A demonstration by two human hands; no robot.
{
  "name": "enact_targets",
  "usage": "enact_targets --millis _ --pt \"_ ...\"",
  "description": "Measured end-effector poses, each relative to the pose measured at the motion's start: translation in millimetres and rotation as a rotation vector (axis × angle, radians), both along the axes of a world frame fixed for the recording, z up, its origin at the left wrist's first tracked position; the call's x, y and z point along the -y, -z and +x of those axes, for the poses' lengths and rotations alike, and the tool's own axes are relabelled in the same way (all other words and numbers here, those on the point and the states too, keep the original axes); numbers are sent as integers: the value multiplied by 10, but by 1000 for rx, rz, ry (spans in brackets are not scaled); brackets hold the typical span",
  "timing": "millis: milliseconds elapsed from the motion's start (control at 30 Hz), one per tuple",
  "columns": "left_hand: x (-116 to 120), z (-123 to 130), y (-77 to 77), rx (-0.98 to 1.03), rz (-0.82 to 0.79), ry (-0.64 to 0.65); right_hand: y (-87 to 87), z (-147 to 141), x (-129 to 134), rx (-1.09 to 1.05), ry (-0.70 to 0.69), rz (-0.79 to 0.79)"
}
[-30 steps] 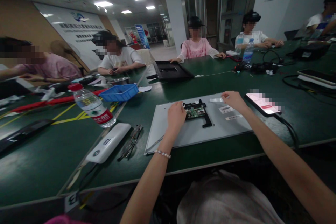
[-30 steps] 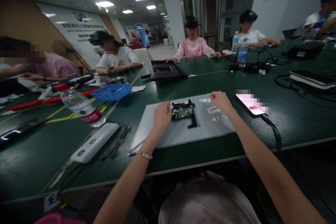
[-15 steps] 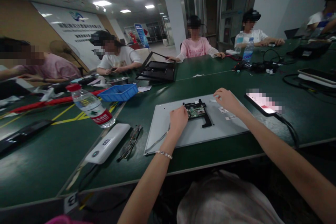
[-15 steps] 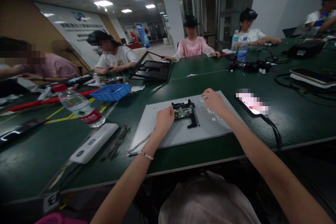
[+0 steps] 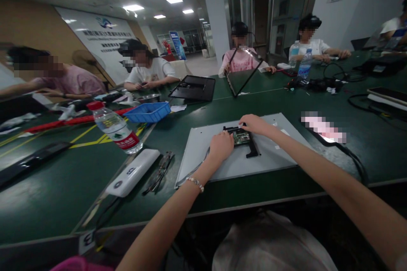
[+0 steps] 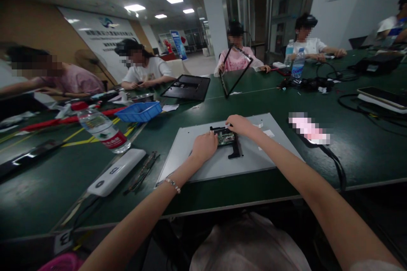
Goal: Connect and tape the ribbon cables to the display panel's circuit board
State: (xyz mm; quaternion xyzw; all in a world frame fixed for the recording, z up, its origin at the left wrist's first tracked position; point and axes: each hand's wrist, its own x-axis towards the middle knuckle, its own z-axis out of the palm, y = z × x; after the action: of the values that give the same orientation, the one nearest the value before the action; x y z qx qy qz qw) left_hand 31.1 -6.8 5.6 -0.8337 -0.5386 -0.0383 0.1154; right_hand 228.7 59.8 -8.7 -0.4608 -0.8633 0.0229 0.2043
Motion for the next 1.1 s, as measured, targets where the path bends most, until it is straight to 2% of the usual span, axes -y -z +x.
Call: enact_targets --millis 133,333,500,667,900,1100 --pt "-66 -39 -78 -53 -36 51 74 -41 -51 -18 38 6" --pt "-110 -98 -87 -54 -28 94 183 -28 -92 -131 -25 3" --pt "-84 -120 -59 3 -8 60 241 -50 -105 -250 3 0" --pt "-84 -175 -83 48 -58 60 292 -77 -67 -349 28 5" --pt "-97 -206 -131 85 -97 44 327 -82 -48 -395 51 23" --pt "-107 -204 -142 123 -105 -20 331 -46 -43 -461 40 32"
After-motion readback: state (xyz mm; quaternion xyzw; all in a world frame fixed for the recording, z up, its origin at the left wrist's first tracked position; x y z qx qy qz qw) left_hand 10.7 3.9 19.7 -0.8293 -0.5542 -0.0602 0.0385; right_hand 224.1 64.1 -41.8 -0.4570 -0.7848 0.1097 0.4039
